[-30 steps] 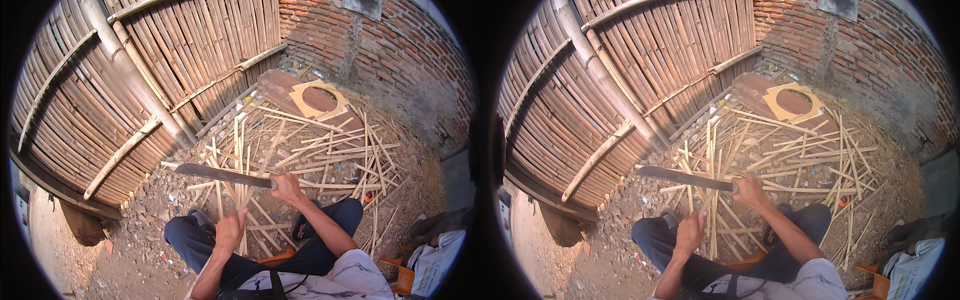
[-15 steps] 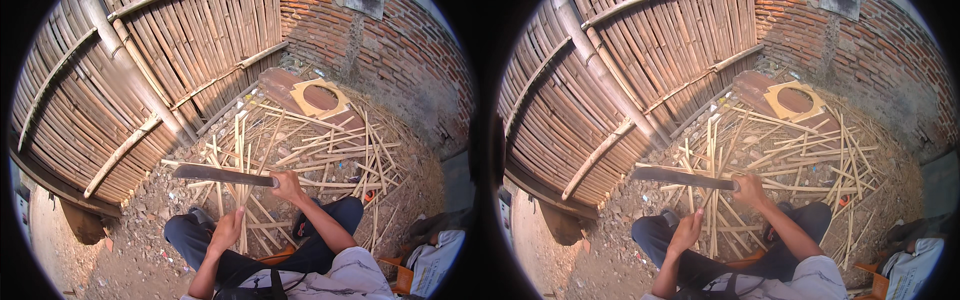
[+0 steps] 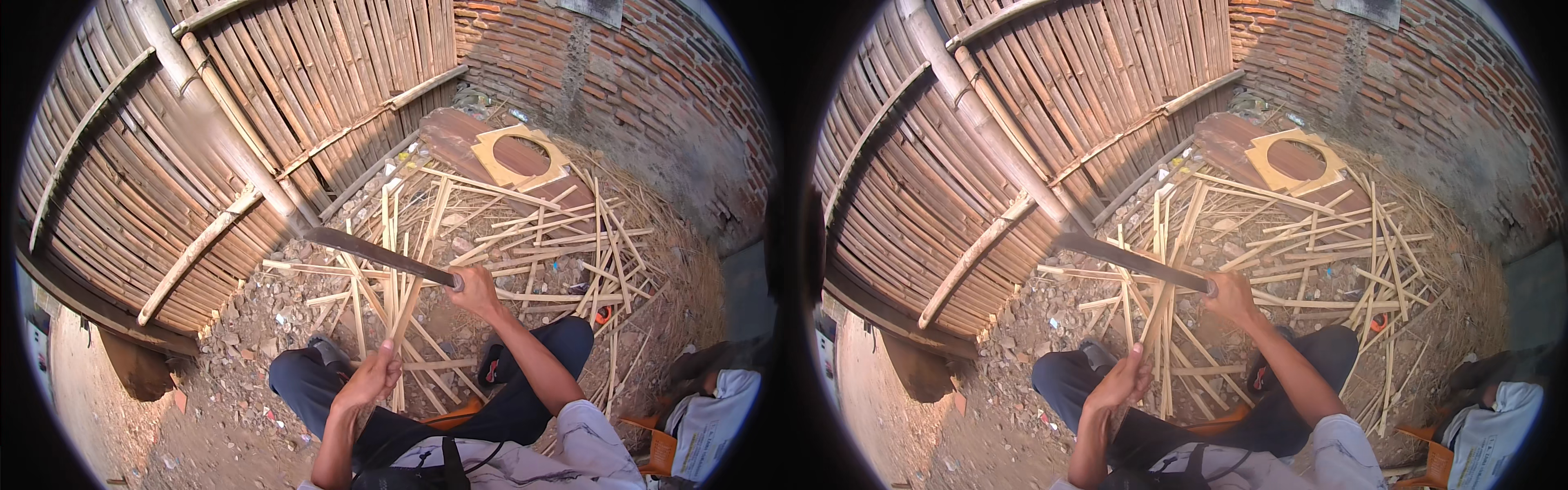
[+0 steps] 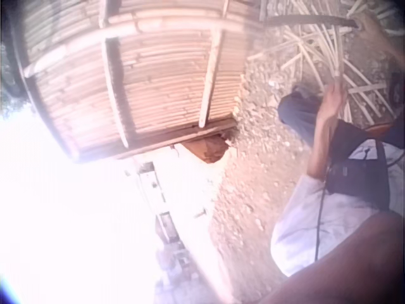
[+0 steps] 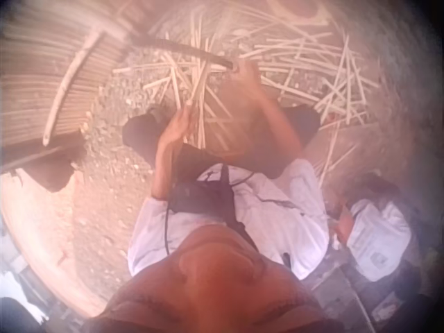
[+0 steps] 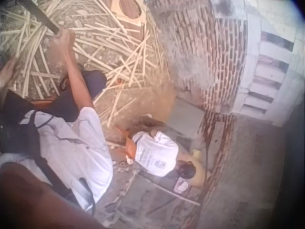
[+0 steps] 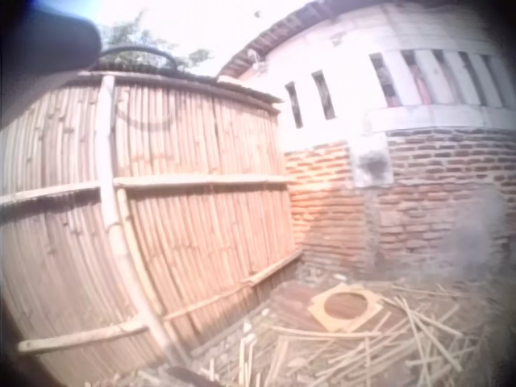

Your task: The person sits on a small stool and uses a large knife to split long bamboo poles into thin strips. They hold the bamboo with one hand and repeatedly strike the end with the knife to drive the split down the length of the pole. The resulting strips are dropped onto a pile on the ground.

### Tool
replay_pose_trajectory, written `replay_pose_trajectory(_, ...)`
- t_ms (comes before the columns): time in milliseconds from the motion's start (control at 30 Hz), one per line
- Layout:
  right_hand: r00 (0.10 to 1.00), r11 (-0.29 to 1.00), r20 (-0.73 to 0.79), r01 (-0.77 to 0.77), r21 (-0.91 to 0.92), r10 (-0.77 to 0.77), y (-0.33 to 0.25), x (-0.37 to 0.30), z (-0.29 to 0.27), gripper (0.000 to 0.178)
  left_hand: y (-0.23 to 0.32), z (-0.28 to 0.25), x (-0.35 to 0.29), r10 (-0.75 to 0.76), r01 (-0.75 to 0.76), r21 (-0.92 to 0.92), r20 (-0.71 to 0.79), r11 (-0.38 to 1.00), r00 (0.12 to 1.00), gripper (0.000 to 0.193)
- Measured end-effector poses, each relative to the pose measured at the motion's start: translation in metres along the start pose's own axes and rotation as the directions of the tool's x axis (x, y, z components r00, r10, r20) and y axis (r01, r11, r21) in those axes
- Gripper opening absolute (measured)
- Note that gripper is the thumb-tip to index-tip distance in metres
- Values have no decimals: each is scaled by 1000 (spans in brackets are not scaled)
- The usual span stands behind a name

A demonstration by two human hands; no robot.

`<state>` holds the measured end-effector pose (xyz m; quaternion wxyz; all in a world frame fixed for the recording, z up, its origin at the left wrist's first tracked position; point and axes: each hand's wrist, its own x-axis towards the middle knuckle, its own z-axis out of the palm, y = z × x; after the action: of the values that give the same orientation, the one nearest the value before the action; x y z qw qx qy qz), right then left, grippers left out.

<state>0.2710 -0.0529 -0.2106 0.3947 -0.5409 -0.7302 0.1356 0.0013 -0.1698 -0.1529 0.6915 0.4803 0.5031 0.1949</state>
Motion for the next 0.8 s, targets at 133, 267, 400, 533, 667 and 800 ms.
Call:
replay_pose_trajectory(133, 994, 990, -8, -113, -87, 113, 22, 7, -1, 14, -12, -2, -6, -97, 101, -136, 38, 986, 995, 65)
replay_pose_trajectory(267, 998, 998, -22, -53, -35, 52, 4, -3, 6, 14, -17, -9, -5, -88, 92, -127, 31, 988, 996, 67)
replay_pose_trajectory(400, 995, 985, 69, 81, -152, -71, 4, -6, 10, 17, -15, -6, -4, -98, 104, -120, 62, 987, 993, 66)
replay_pose_trajectory(533, 957, 952, -66, -289, -103, 283, 44, 11, -4, 24, -27, -4, -13, -107, 121, -190, 79, 974, 991, 65)
replay_pose_trajectory(667, 982, 982, -12, -187, -6, 186, 6, -7, 11, 25, -19, -6, -10, -75, 82, -121, 59, 989, 995, 64)
replay_pose_trajectory(800, 990, 979, 136, 1, -202, 27, 21, -5, 10, 22, -19, -5, -4, -101, 111, -109, 87, 988, 991, 63)
